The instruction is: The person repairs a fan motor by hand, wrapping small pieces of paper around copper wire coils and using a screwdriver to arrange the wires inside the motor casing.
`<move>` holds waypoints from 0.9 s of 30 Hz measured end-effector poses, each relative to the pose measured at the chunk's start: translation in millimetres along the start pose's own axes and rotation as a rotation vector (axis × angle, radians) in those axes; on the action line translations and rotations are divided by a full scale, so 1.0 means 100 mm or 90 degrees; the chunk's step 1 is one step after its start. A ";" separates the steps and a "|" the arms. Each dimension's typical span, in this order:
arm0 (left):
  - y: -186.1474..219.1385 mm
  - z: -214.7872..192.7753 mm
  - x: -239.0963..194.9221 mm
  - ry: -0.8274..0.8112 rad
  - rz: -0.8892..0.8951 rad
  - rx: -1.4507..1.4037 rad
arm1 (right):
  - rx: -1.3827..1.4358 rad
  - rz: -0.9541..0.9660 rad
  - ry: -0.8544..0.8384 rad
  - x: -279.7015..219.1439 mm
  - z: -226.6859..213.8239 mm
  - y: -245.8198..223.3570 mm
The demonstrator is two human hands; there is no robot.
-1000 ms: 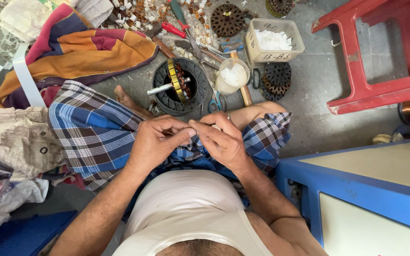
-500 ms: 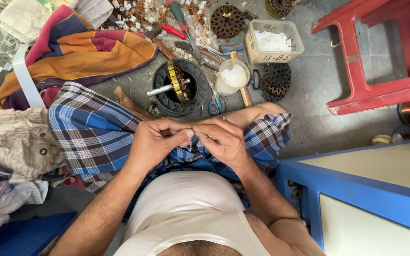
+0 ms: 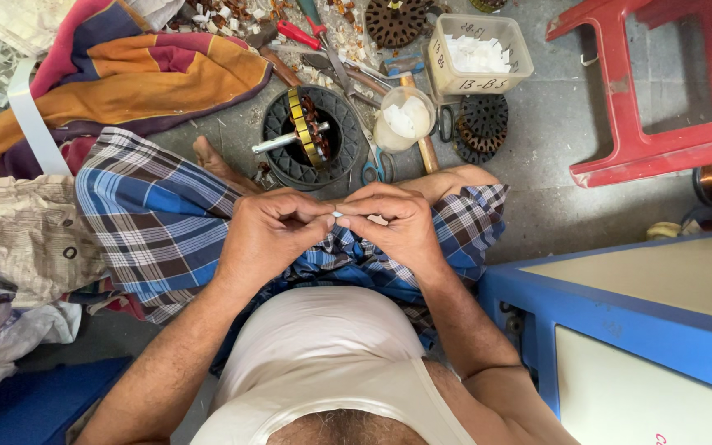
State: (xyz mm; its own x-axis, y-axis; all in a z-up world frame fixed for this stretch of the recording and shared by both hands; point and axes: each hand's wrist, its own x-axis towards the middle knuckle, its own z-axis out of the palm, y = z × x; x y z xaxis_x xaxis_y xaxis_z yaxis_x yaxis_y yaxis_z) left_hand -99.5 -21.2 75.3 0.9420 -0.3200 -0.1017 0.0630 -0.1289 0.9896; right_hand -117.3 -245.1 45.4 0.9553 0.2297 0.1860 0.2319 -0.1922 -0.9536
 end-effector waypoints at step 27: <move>-0.59 -0.40 0.81 0.023 0.317 0.128 | -0.207 -0.049 0.185 0.60 0.28 0.31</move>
State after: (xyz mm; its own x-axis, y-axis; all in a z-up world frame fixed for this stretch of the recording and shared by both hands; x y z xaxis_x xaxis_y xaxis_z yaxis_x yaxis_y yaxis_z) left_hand -13.3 -2.2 12.5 0.8528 -0.3563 0.3819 -0.4552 -0.1484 0.8779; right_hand -58.1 -210.3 20.2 0.9340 -0.0134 0.3569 0.3058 -0.4865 -0.8184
